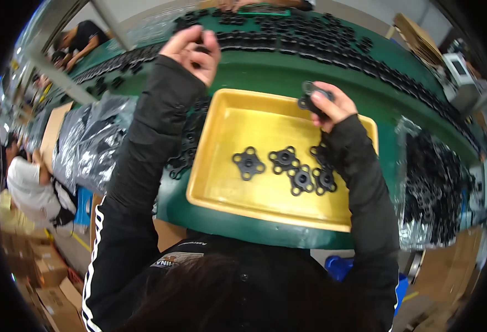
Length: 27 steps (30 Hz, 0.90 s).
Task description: The person assembles plastic parts by picking components from plastic bags and a tray, and pressing small round pieces into plastic brackets by hand.
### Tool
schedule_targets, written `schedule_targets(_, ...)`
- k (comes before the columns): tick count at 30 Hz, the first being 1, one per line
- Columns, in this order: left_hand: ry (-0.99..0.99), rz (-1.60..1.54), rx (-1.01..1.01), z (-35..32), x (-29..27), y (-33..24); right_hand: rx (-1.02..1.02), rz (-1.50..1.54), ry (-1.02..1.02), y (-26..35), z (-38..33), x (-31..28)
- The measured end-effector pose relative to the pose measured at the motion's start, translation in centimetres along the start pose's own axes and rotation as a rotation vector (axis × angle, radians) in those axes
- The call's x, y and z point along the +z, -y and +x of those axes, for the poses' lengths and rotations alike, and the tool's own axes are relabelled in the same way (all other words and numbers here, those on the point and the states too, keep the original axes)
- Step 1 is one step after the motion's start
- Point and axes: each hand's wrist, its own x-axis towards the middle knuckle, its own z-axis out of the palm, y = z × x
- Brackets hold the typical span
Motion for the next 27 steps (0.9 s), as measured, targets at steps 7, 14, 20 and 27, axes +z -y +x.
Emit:
schedule_targets(7,-0.158,0.2,-0.098,4.6,-3.5,12.1,-0.012,0.082,-0.078,1.4,-0.3,-0.5)
schedule_targets(14,-0.08,0.328,-0.068,5.2,-6.6,12.0,0.013,0.005,-0.002,1.7,-0.5,-0.2)
schedule_targets(20,-0.038,0.472,-0.041,4.9,-7.2,12.1,0.002,-0.077,0.061,1.4,-0.6,0.6)
schedule_targets(27,-0.132,1.097,0.231,4.0,-3.4,13.5,-0.024,0.17,0.121,1.2,-0.2,-0.6)
